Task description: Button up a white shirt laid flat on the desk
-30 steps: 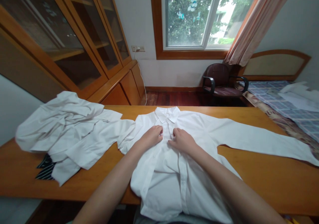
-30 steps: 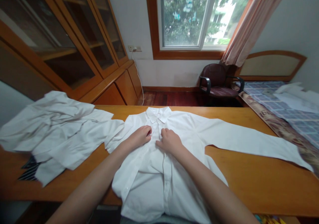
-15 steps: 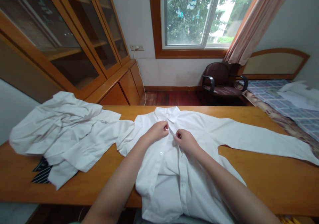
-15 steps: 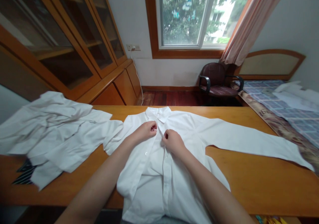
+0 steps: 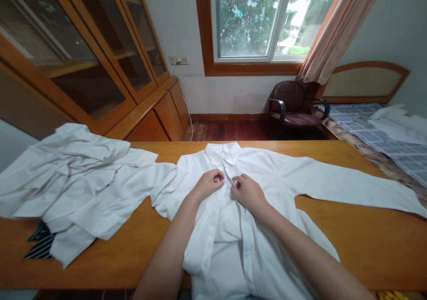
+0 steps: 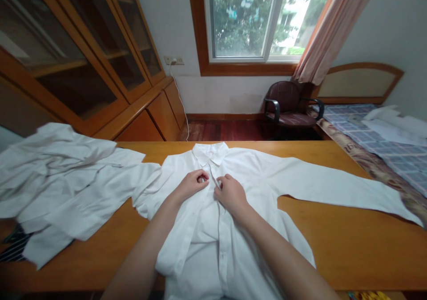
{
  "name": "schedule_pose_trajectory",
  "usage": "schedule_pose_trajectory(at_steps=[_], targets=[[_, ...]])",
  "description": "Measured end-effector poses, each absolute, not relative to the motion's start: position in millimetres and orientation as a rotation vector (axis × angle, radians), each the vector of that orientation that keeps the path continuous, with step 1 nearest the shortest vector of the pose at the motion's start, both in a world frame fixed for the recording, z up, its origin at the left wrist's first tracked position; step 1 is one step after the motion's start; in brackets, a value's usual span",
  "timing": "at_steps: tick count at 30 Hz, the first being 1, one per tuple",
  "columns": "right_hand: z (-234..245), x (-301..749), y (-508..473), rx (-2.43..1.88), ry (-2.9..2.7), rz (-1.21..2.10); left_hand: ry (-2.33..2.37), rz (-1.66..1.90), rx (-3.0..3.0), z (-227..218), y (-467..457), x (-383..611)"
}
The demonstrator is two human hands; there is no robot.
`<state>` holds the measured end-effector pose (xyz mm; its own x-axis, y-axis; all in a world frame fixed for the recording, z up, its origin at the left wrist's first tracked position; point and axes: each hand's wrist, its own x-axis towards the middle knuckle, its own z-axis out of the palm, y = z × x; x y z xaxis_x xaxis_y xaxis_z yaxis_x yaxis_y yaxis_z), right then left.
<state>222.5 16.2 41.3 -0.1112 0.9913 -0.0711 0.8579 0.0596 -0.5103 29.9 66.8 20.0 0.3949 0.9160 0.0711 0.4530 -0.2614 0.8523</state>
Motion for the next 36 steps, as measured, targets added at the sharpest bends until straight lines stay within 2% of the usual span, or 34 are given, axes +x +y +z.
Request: schedule_pose_trajectory(at_steps=[13, 23, 36], targets=[[62.1, 219.3, 45.3, -1.824, -2.022, 0.601, 1.082, 0.709, 2.085, 8.8, 70.4, 25.5], [26.6, 215.8, 28.6, -1.678, -1.791, 0.757, 1.046, 0.720, 2.208, 6.6, 71.5, 25.0], [18.1, 222.7, 30.9, -1.578, -1.676, 0.835, 1.049, 0.824, 2.309, 13.6, 63.6, 24.0]])
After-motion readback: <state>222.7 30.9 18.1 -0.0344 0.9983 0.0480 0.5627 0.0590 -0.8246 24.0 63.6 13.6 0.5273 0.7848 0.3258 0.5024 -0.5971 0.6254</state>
